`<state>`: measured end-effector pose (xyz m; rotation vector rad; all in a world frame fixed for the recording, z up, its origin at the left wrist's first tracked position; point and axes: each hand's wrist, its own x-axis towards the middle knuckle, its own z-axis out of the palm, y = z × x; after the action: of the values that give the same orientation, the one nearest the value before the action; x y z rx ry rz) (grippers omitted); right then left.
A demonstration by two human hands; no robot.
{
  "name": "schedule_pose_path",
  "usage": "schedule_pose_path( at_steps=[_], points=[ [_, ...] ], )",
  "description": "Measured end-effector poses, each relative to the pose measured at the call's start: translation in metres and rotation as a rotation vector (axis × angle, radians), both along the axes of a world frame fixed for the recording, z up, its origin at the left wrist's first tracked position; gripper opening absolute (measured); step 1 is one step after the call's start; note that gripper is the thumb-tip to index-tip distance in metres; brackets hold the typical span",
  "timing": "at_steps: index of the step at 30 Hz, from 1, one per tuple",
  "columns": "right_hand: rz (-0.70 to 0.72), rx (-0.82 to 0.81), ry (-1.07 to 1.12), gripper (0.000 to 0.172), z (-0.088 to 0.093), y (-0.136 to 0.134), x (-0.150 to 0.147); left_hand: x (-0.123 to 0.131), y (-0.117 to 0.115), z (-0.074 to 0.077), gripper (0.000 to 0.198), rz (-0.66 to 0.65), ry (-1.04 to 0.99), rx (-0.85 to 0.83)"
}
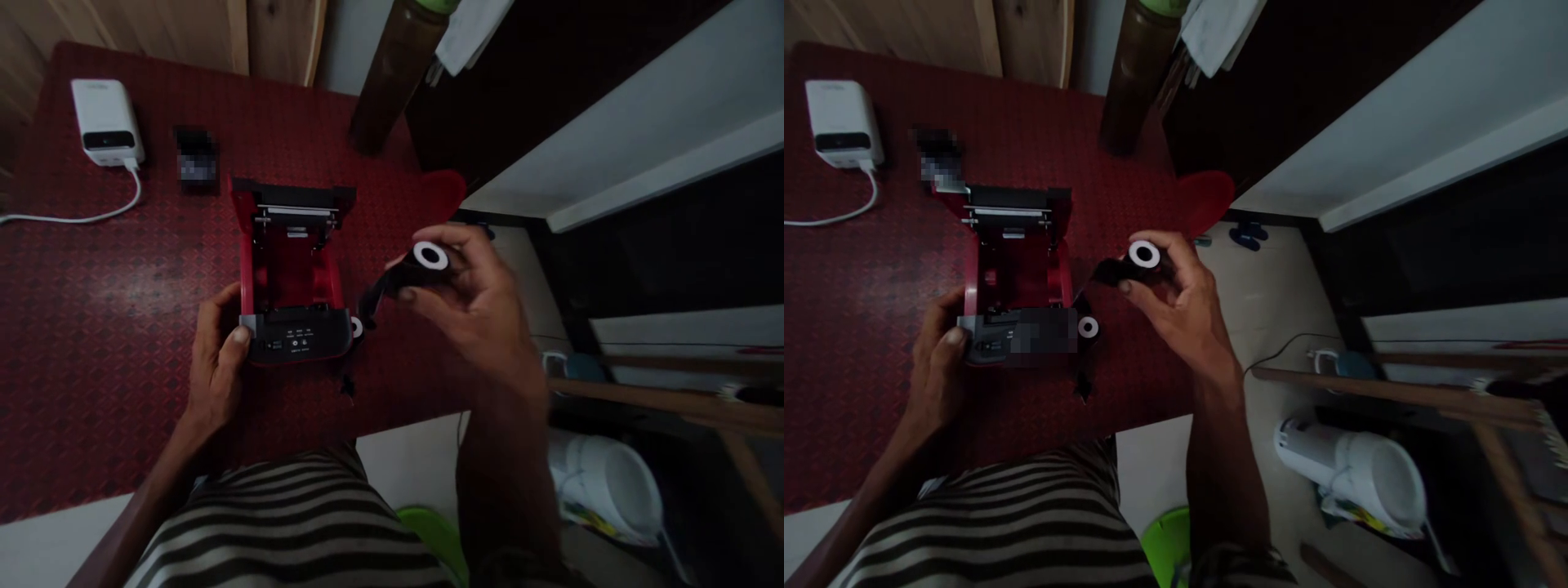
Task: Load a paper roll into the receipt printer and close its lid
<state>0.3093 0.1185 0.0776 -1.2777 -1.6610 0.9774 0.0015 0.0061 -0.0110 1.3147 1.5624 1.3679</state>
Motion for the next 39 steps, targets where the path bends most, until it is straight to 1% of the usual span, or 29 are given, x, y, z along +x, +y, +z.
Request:
schedule_pose_path(
  at_steps=[2,4,6,8,10,12,15,19,21,23,26,27,31,34,39],
  points=[
    [0.144,-0.001,-0.037,0.045,0.03,-0.005,-0.009,0.0,-0.001,0.0,0.07,0.0,-0.01,0.0],
    [0.307,0.063,-0.147,0.038,0.047,-0.005,-0.025,0.0,-0.001,0.0,0.069,-0.011,-0.012,0.004],
    [0.443,0.163,-0.303,0.031,0.052,0.0,-0.047,0.0,-0.001,0.001,0.066,-0.022,0.0,0.013],
    [0.518,0.238,-0.443,0.033,0.046,0.006,-0.071,0.0,-0.002,0.003,0.063,-0.032,0.012,0.013],
    [0.531,0.258,-0.542,0.034,0.036,0.01,-0.092,0.001,-0.002,0.003,0.063,-0.033,0.009,0.003],
    [0.522,0.227,-0.62,0.035,0.026,0.01,-0.106,0.001,-0.002,0.003,0.066,-0.033,-0.009,-0.011],
    [0.502,0.186,-0.661,0.039,0.019,0.009,-0.111,0.002,-0.002,0.003,0.068,-0.041,-0.025,-0.031],
    [0.541,0.178,-0.516,0.036,0.022,0.011,-0.102,0.002,-0.003,0.004,0.066,-0.039,-0.028,-0.044],
    [0.569,0.123,-0.434,0.033,0.024,0.012,-0.099,0.002,-0.003,0.005,0.066,-0.035,-0.028,-0.054],
    [0.564,0.056,-0.389,0.03,0.024,0.011,-0.099,0.002,-0.003,0.005,0.064,-0.029,-0.027,-0.064],
    [0.535,0.004,-0.368,0.016,0.02,0.007,-0.102,0.002,-0.002,0.005,0.066,-0.026,-0.019,-0.055],
    [0.532,0.007,-0.369,0.015,0.018,0.006,-0.102,0.001,-0.002,0.004,0.066,-0.025,-0.016,-0.048],
    [0.545,0.066,-0.438,0.021,0.015,0.006,-0.101,0.0,-0.002,0.003,0.068,-0.031,-0.007,-0.036],
    [0.557,0.059,-0.525,0.028,0.019,0.009,-0.103,0.0,-0.003,0.003,0.066,-0.035,-0.008,-0.039],
    [0.595,0.039,-0.697,0.025,0.029,0.016,-0.115,0.001,-0.003,0.004,0.065,-0.035,-0.037,-0.046]
  ],
)
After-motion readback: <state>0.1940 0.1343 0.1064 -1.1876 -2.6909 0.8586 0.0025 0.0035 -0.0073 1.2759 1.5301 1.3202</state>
